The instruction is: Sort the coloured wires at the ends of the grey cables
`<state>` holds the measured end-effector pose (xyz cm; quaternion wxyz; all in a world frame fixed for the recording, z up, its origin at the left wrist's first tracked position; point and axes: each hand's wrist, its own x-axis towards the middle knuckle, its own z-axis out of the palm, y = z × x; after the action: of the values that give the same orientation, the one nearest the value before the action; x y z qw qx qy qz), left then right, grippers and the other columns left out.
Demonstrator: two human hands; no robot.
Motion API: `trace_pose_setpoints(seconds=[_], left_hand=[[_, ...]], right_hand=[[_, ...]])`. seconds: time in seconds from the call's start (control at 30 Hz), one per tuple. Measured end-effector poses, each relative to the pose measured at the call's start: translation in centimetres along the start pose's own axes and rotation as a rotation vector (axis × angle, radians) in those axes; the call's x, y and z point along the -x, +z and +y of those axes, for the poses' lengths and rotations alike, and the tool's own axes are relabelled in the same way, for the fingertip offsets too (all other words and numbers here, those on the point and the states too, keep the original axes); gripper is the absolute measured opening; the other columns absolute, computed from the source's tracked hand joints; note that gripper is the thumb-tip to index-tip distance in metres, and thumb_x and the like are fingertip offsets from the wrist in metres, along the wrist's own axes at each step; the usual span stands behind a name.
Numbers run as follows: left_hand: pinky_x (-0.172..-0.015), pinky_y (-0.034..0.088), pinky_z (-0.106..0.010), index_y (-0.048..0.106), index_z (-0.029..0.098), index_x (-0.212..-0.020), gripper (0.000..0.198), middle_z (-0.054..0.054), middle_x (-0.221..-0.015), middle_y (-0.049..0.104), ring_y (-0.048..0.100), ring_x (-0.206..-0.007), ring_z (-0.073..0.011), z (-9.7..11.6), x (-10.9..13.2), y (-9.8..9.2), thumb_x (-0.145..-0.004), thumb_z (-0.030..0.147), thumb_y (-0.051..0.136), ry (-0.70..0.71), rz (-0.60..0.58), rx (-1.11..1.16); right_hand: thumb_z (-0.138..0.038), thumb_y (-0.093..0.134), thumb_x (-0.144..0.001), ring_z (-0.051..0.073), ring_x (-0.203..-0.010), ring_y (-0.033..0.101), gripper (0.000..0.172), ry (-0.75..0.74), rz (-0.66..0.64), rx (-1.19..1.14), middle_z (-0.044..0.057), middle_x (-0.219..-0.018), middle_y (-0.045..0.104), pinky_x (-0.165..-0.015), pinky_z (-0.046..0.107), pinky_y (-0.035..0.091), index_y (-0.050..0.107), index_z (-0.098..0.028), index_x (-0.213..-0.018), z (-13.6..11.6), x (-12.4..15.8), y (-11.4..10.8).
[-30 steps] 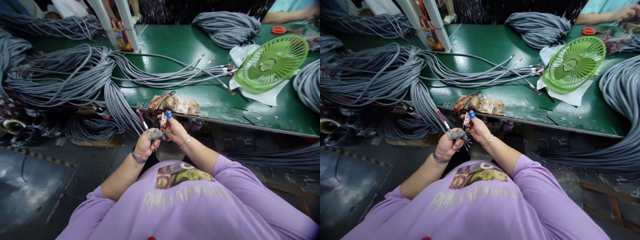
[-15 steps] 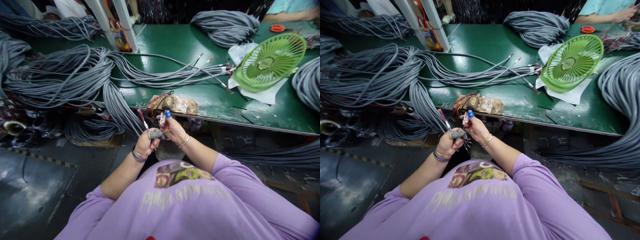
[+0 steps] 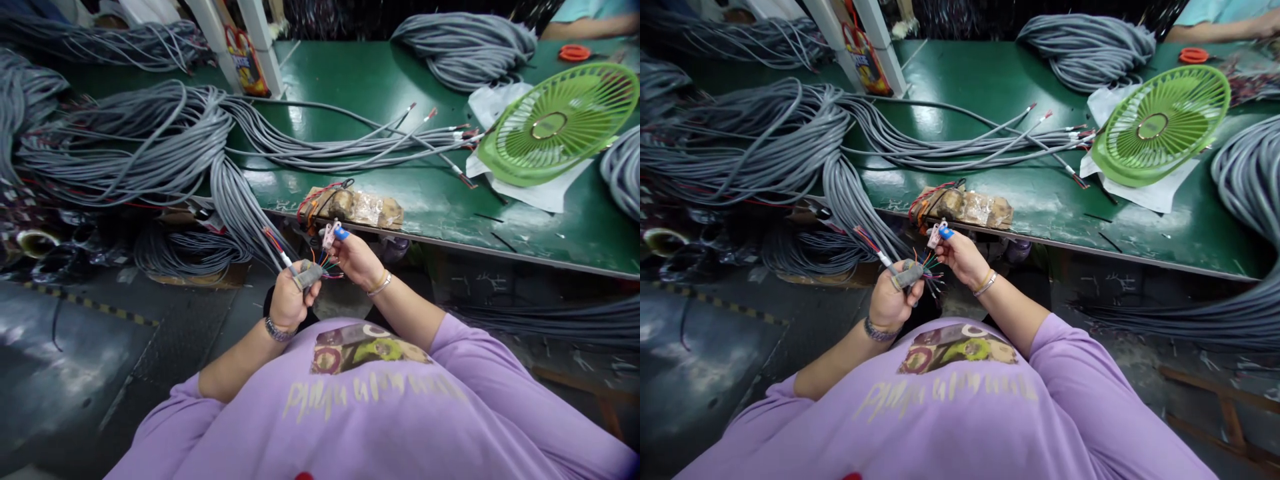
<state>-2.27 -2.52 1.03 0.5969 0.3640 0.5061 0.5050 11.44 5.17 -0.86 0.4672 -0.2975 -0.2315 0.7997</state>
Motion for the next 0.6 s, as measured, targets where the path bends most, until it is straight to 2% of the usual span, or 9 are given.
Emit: trace_pose_setpoints(seconds=[0.1,0.23,0.4,0.6], left_hand=[[-0.032,0.017,-0.017,0.052,0.017,-0.063,0.032,0.005,-0.043,0.051,0.033,-0.03,-0.0031,0.0,-0.2,0.3,-0.071,0.04,0.073,-0.007,0.029,0.016],[-0.033,0.017,-0.017,0.053,0.018,-0.065,0.03,0.006,-0.043,0.049,0.033,-0.031,-0.0032,0.1,-0.7,0.5,-0.07,0.039,0.073,-0.028,0.029,0.044],[-0.033,0.017,-0.017,0.053,0.018,-0.065,0.029,0.006,-0.043,0.049,0.032,-0.031,-0.0031,0.0,-1.3,0.6,-0.07,0.038,0.073,-0.043,0.031,0.055],[-0.033,0.018,-0.017,0.053,0.017,-0.065,0.026,0.006,-0.043,0.05,0.032,-0.031,-0.0031,-0.9,-1.9,0.5,-0.073,0.035,0.071,-0.034,0.023,0.052]], right_hand=[[-0.048,0.073,-0.078,0.006,-0.055,0.046,0.035,-0.048,0.022,0.011,-0.002,-0.07,0.061,-0.049,0.018,0.036,0.068,-0.015,-0.089,0.4,-0.1,0.0],[-0.055,0.07,-0.079,0.007,-0.056,0.049,0.039,-0.012,0.064,-0.033,0.0,-0.071,0.064,-0.05,0.019,0.038,0.068,-0.016,-0.086,0.5,-0.7,0.1],[-0.054,0.074,-0.076,0.007,-0.055,0.05,0.038,0.004,0.116,-0.11,-0.002,-0.065,0.062,-0.051,0.02,0.038,0.066,-0.016,-0.08,0.4,-1.3,0.6],[-0.055,0.072,-0.077,0.008,-0.055,0.051,0.04,-0.002,0.105,-0.156,-0.002,-0.065,0.062,-0.052,0.02,0.041,0.066,-0.016,-0.078,0.5,-1.2,0.8]])
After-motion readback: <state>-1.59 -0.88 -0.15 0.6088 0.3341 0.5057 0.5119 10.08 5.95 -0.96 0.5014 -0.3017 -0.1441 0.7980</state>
